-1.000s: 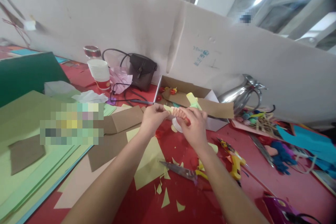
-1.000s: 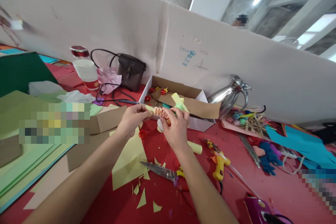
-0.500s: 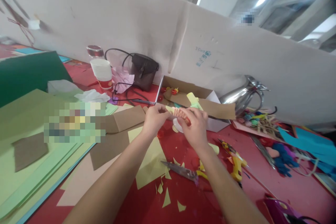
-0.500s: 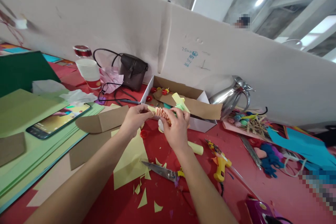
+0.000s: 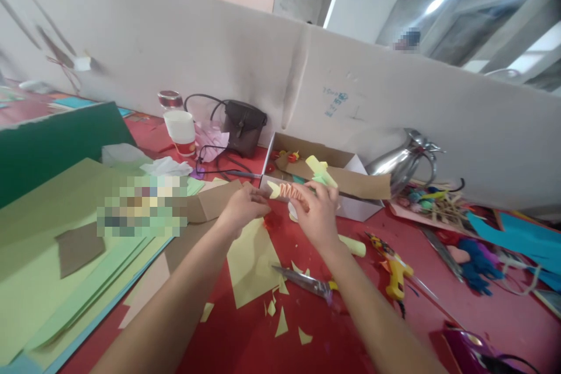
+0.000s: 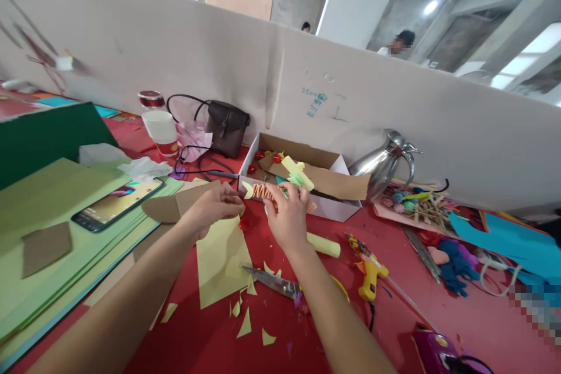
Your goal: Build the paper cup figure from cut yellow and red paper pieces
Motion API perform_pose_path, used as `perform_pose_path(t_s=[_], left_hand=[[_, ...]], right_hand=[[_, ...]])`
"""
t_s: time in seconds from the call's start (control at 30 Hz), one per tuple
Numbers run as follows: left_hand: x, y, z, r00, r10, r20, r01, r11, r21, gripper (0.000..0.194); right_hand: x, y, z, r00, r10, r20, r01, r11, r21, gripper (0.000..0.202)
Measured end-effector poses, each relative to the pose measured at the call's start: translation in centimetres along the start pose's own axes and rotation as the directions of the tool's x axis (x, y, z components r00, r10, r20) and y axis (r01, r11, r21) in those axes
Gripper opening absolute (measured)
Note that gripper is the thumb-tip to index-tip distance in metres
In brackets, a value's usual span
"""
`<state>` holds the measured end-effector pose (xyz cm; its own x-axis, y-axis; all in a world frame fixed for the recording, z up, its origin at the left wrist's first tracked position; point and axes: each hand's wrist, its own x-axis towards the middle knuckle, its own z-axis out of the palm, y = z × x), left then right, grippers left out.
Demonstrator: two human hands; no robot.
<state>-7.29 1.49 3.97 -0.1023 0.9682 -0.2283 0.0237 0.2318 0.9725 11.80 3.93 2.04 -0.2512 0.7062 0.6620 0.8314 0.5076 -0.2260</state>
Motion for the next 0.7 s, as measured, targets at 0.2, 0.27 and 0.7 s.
perform_pose_path(t_s=[0.2,0.27,0.7], left_hand=[[-1.6,-3.1,-1.8,0.961,0.131,-0.243,-0.097,0.984,0.148,0.045],[-1.9,-4.0,-2.1,0.927,0.178,-0.329,-0.146,0.982,0.118,0.049],[-1.2,-4.9,-4.1,0.780,0.332,-0.530,-0.364,0.930,0.046,0.016]], right_hand=[[-0.5,-2.2,-0.2,0.995,-0.045,0.090,0.053,0.995,-0.084,0.029],[-0.7,-2.7,-0.3,0.992,-0.048,0.118,0.061,0.992,-0.107,0.030],[-0.7,-3.1,-0.6,0.993,-0.042,0.112,0.058,0.989,-0.136,0.036]])
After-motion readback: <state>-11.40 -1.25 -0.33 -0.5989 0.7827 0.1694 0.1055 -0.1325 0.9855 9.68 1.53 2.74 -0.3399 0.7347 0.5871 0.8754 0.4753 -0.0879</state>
